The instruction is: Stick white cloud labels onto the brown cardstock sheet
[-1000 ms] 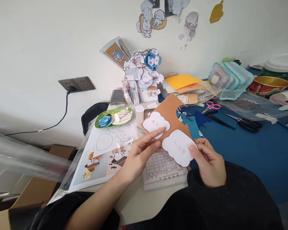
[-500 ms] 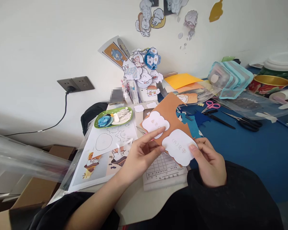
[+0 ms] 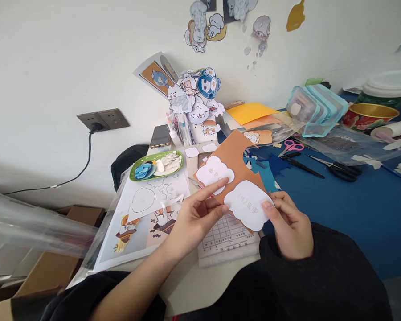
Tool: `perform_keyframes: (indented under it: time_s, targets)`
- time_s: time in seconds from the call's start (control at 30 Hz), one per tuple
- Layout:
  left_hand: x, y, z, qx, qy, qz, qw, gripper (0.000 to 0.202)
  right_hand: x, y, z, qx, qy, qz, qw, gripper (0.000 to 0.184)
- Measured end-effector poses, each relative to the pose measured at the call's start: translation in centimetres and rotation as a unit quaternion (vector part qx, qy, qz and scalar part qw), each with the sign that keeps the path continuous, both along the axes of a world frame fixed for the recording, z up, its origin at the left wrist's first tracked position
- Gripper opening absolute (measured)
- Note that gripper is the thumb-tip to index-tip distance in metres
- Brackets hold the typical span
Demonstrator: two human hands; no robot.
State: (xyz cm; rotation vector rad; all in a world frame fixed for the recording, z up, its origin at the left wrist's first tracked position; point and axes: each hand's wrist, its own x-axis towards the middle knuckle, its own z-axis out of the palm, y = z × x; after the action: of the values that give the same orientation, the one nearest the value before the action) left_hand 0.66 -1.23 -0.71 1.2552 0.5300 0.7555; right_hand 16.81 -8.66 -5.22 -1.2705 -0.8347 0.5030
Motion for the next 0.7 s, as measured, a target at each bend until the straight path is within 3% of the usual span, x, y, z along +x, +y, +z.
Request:
perform_keyframes:
  time_s: [0.7]
  targets:
    - [-0.11, -0.04, -0.06, 0.012, 0.03, 0.022, 0.999, 0.045, 0.1, -0.07, -0.11, -0.021, -0.036, 0.001, 0.999, 0.027]
